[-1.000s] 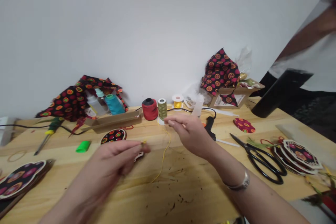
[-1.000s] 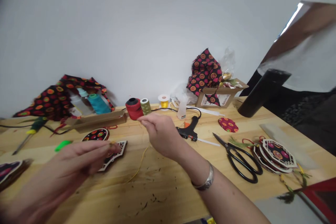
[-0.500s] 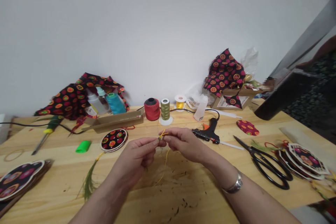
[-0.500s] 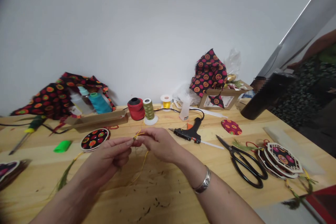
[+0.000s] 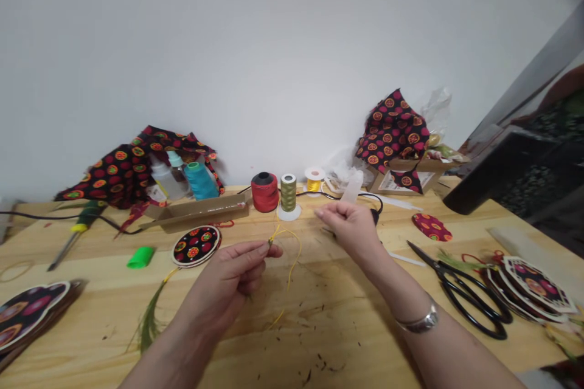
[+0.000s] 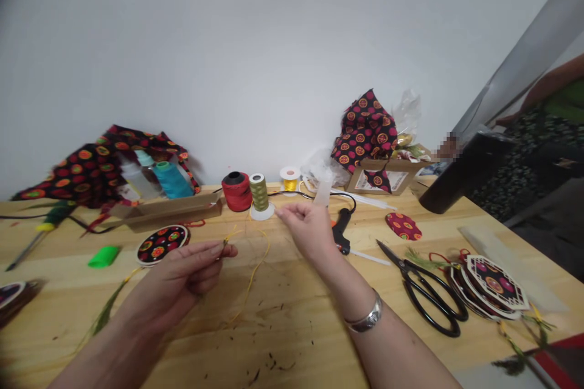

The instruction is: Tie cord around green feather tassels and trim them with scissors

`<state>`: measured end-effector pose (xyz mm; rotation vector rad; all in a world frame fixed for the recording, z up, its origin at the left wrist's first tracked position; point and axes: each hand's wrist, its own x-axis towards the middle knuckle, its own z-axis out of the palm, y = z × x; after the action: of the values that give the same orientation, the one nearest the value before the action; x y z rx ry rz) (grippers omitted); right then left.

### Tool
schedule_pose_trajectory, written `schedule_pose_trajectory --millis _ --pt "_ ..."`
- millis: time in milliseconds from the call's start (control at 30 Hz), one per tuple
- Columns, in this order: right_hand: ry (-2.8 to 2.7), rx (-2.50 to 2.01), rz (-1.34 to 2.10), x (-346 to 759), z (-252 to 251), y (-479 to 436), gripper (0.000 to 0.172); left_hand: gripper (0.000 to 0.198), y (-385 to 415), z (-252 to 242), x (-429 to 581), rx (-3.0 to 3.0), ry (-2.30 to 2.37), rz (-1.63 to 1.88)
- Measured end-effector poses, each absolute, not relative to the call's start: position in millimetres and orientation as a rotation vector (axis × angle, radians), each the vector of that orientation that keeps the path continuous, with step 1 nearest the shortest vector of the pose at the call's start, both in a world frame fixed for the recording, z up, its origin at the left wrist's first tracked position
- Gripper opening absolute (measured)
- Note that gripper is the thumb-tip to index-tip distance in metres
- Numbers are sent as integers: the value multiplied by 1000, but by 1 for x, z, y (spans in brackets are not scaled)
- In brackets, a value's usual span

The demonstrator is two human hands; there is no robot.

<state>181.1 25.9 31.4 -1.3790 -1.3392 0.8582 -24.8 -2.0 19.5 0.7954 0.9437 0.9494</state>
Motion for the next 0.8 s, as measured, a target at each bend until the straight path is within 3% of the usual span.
schedule_pose_trajectory --millis 233,400,467,600,733,800 --pt "-1260 -1402 776 193 42 21 27 23 -2 17 -24 816 965 985" --pt "-2121 -1199 1248 203 46 9 27 24 -1 16 -24 811 984 1017" --pt "-2265 -1085 1193 201 46 7 16 23 -1 16 -24 815 985 1019" --pt "-1920 -1166 1030 182 37 8 13 23 -3 15 -21 814 988 997" --pt "-1396 -1019 1422 158 22 6 13 21 -6 16 -17 798 996 975" --pt "-1268 -930 1623 151 16 3 22 19 -6 16 -17 789 995 967"
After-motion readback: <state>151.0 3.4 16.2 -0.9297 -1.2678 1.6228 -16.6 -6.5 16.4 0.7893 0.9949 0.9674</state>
